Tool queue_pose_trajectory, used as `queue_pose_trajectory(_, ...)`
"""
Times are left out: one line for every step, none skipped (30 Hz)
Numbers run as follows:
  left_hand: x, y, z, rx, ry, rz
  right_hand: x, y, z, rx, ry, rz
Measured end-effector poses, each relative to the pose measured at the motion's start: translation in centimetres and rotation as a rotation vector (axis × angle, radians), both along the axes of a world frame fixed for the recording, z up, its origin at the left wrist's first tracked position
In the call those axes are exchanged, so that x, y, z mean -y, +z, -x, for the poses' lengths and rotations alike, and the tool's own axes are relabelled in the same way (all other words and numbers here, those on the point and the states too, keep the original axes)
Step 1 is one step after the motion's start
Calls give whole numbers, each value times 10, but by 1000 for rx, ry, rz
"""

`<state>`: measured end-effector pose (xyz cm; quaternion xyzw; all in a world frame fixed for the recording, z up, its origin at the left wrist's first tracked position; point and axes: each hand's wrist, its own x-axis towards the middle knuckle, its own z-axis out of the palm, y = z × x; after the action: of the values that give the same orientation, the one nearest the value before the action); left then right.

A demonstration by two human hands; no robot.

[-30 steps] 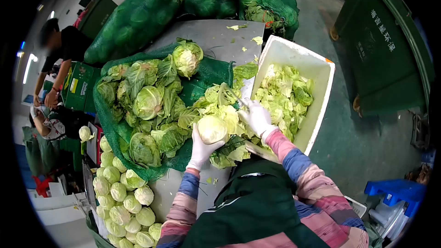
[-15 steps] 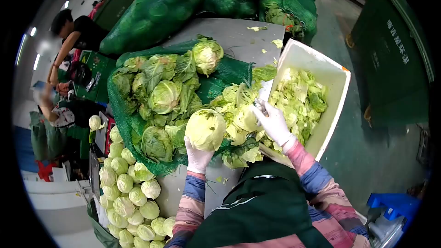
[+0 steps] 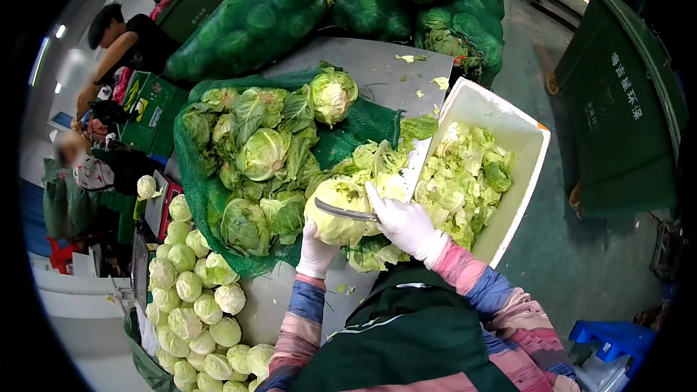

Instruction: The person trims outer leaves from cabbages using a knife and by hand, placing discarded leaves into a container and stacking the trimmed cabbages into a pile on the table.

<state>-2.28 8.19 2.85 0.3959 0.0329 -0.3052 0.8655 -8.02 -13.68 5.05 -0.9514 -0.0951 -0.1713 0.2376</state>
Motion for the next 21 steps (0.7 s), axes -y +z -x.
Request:
queue_pose_trajectory(-1,4,1,18,-20,-15,2,-4,0,-35,-25,77)
queue_pose_trajectory(-2,6,2,35,-38,-30,13,-15,-4,-116,-116,99)
queue_pose_trajectory(-5,6,2,4,-43,-1,31,-37,-12,-242,-229,61)
queue_pose_trajectory(-7,8,3,5,-42,2,48,-56,-17,-366,-342,24)
queue_pose_trajectory(-8,11,2,2,-44,5,60,-61,-15,-394,-373,0)
queue_pose_trajectory(-7,14,1,-2,-45,9,67,-63,-15,-423,-402,-24)
queue_pose_trajectory(-5,19,-1,36,-54,-27,60,-44,-9,-343,-350,-56)
queue_pose_trajectory(-3,19,-2,35,-57,-26,50,-34,-4,-279,-265,-114)
queue_pose_trajectory(-1,19,-3,61,-45,-52,36,-13,2,-192,-171,-130)
queue_pose_trajectory(1,19,-4,87,-32,-80,22,8,6,-105,-77,-146)
queue_pose_trajectory(4,21,-6,87,-37,-81,12,17,8,-24,-51,-140)
queue_pose_trajectory(8,25,-7,145,-59,-118,6,21,8,58,-24,-133)
queue_pose_trajectory(10,28,-7,202,-80,-155,5,18,6,57,-30,-85)
queue_pose_trajectory(10,30,-7,202,-81,-153,11,8,1,57,-31,-84)
queue_pose_trajectory(8,32,-7,215,-83,-162,23,-6,-5,-147,-148,-55)
queue_pose_trajectory(7,34,-7,230,-82,-170,35,-23,-10,-349,-263,-24)
queue_pose_trajectory(4,32,-5,201,-88,-174,52,-46,-12,-437,-345,-43)
queue_pose_trajectory(2,30,-4,208,-86,-172,63,-47,-14,-522,-426,-62)
queue_pose_trajectory(2,27,-3,125,-82,-96,64,-50,-9,-461,-443,-50)
queue_pose_trajectory(2,22,-3,37,-79,-22,60,-54,-6,-458,-441,-51)
queue_pose_trajectory(4,13,-6,162,-97,-103,51,-52,-4,-367,-349,-254)
